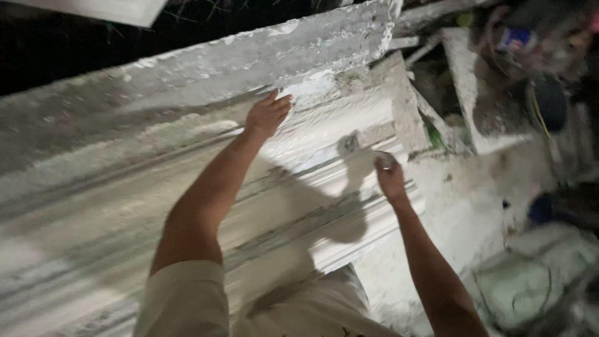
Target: The person applies plaster slurry by hand onto the grooves of long decorative cornice molds, washes plaster off their hands and arms at a water tap, dips and arranges bundles of white fiberglass strands into a bucket of slurry, wipes the mold edges with a cloth, and presses and smooths fresh plaster along the molded profiles.
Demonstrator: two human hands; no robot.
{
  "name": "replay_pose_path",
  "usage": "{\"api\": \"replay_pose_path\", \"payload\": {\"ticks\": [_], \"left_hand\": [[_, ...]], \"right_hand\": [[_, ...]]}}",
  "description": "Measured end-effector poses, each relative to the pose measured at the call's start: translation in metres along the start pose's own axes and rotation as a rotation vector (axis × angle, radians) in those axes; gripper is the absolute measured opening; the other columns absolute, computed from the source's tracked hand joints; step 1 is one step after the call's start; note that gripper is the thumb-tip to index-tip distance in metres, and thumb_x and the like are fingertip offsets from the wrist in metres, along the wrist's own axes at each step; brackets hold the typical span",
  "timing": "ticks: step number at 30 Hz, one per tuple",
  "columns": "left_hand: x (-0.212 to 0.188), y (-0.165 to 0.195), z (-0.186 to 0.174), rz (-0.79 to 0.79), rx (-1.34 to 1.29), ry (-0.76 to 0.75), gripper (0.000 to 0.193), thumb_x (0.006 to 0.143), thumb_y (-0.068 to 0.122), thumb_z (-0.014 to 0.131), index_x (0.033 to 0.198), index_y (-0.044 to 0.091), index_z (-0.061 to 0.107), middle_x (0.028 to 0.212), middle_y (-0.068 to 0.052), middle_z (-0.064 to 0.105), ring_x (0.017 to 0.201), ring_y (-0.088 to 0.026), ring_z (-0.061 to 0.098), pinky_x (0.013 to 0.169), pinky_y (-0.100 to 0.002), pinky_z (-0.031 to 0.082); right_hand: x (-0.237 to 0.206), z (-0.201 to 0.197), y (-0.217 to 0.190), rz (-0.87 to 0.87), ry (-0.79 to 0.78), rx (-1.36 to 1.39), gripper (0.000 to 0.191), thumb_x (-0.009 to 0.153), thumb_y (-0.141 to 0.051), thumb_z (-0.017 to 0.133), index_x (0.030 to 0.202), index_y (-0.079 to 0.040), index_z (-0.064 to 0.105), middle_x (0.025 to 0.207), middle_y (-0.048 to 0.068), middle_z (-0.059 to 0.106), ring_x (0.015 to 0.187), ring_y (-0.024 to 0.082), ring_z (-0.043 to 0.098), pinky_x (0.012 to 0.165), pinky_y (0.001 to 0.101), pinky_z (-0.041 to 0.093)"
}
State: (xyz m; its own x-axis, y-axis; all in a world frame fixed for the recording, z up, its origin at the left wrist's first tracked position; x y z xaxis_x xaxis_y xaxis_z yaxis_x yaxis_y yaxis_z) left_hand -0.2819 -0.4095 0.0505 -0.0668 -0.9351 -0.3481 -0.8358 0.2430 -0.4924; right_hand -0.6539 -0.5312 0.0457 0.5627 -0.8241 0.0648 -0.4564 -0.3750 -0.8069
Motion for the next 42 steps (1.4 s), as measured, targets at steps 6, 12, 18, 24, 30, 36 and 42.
{"api": "replay_pose_path", "payload": {"ticks": [6, 12, 18, 24, 30, 36, 42], "left_hand": [[-0.083, -0.022, 0.038, -0.101, -0.105, -0.023, 0.072, 0.101, 0.042, 0.052, 0.164, 0.026, 0.021, 0.174, 0.009, 0.003, 0.157, -0.022, -0.005, 0.125, -0.046, -0.005], [-0.127, -0.02, 0.064, 0.073, 0.038, -0.386, 0.083, 0.099, 0.053, 0.055, 0.165, 0.023, 0.013, 0.174, 0.007, -0.006, 0.158, -0.024, -0.01, 0.126, -0.047, -0.003], [-0.122, -0.018, 0.075, -0.051, 0.068, -0.201, 0.068, 0.102, 0.043, 0.055, 0.161, 0.032, 0.023, 0.172, 0.014, 0.002, 0.159, -0.02, -0.004, 0.128, -0.047, -0.001], [-0.116, -0.023, 0.062, 0.044, 0.118, -0.327, 0.074, 0.099, 0.048, 0.049, 0.163, 0.026, 0.02, 0.172, 0.01, 0.001, 0.156, -0.022, -0.004, 0.125, -0.048, -0.004], [-0.093, -0.019, 0.036, -0.039, -0.014, -0.214, 0.071, 0.098, 0.039, 0.053, 0.162, 0.029, 0.024, 0.172, 0.01, 0.006, 0.157, -0.02, 0.004, 0.126, -0.046, -0.001], [-0.014, 0.0, 0.001, -0.313, -0.177, 0.335, 0.062, 0.096, 0.029, 0.055, 0.155, 0.032, 0.036, 0.17, 0.014, 0.023, 0.155, -0.014, 0.021, 0.128, -0.039, 0.01], [0.06, 0.012, -0.053, -0.375, -0.752, 0.275, 0.04, 0.109, 0.028, 0.047, 0.149, 0.025, 0.048, 0.17, 0.006, 0.032, 0.157, -0.023, 0.024, 0.127, -0.048, 0.02]], "right_hand": [[0.059, -0.002, 0.03, 0.13, -0.111, 0.195, 0.027, 0.104, -0.019, 0.063, 0.123, -0.001, 0.068, 0.105, 0.006, 0.072, 0.093, 0.014, 0.061, 0.082, 0.0307, 0.051], [0.08, 0.015, 0.05, -0.085, -0.194, 0.062, 0.025, 0.102, -0.013, 0.06, 0.12, 0.001, 0.07, 0.109, 0.012, 0.073, 0.098, 0.023, 0.067, 0.088, 0.0358, 0.053], [0.097, 0.056, 0.042, -0.274, -0.239, -0.121, 0.024, 0.102, -0.016, 0.06, 0.118, -0.001, 0.071, 0.115, 0.018, 0.073, 0.11, 0.032, 0.069, 0.096, 0.0413, 0.053], [0.101, 0.096, 0.007, -0.261, -0.286, -0.025, 0.025, 0.099, -0.016, 0.059, 0.117, -0.004, 0.07, 0.113, 0.016, 0.073, 0.108, 0.032, 0.071, 0.093, 0.041, 0.055], [0.085, 0.093, -0.004, -0.131, -0.288, -0.047, 0.026, 0.099, -0.019, 0.06, 0.118, -0.003, 0.069, 0.11, 0.018, 0.074, 0.106, 0.033, 0.072, 0.092, 0.0418, 0.055], [0.068, 0.054, 0.012, -0.034, -0.181, -0.101, 0.03, 0.098, -0.023, 0.062, 0.117, -0.002, 0.07, 0.109, 0.021, 0.075, 0.105, 0.035, 0.071, 0.091, 0.0421, 0.055], [0.052, 0.018, 0.024, 0.03, -0.107, -0.096, 0.033, 0.097, -0.025, 0.059, 0.118, -0.003, 0.07, 0.107, 0.02, 0.075, 0.103, 0.034, 0.073, 0.089, 0.0407, 0.056]]}}
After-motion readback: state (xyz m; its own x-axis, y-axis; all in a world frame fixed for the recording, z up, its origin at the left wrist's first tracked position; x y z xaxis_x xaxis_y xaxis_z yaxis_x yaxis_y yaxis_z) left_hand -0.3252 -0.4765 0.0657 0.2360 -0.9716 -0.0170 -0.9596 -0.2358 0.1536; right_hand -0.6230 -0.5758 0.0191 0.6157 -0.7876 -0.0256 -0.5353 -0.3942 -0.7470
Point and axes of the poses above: each hand's wrist, its own x-axis towards the middle knuckle, its own z-axis out of the palm, y = z × x, the point moved 2 cm from there along x, towards the middle knuckle
